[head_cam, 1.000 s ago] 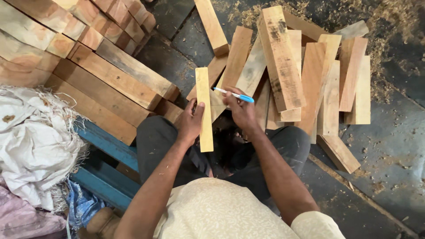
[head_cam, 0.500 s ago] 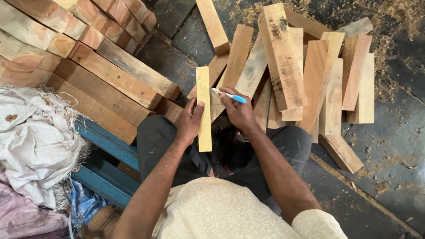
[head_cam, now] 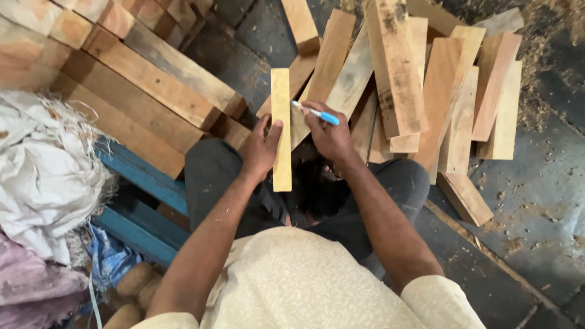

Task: The person sits cross-legged on the floor and repeatedly picks up rectangular wooden planks from a pile. Using a blue marker, they draw lines on the surface of each plank before placing it onto a stack. The person handles the planks one at a time, marking them and stacking them in an organized manner.

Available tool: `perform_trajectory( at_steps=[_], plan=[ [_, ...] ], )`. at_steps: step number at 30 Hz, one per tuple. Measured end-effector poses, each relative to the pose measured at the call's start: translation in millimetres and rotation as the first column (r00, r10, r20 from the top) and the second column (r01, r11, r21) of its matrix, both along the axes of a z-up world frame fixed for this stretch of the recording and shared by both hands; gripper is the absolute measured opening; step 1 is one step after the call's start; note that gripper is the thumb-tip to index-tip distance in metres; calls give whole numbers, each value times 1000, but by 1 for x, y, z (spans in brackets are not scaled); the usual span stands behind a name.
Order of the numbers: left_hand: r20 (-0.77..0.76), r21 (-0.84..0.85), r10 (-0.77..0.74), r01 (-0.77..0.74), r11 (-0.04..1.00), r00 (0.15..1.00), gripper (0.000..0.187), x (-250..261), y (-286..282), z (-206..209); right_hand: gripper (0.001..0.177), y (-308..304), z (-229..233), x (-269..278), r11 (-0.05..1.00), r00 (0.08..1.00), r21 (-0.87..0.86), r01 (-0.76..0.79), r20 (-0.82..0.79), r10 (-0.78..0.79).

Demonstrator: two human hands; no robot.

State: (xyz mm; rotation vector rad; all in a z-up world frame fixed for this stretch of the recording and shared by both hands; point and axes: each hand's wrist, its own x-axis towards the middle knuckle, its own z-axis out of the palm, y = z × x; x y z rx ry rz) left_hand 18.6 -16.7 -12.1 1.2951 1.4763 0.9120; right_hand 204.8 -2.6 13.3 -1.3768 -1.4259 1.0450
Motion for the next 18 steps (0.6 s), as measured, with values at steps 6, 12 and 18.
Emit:
perform_trajectory(
  at_steps=[6,12,18],
  plan=[
    [39,-214,69,-59,975,997,54,6,1,11,23,2,6,0,1000,999,-10,-6,54,6],
    [16,-44,20,-20,999,1000,41,6,-1,12,24,3,16,-2,1000,994,-25,-19,111,22],
    [62,-62,27,-24,998,998,37,5,0,17,21,-51,39,9,967,897,-177,-181,373,236]
  ],
)
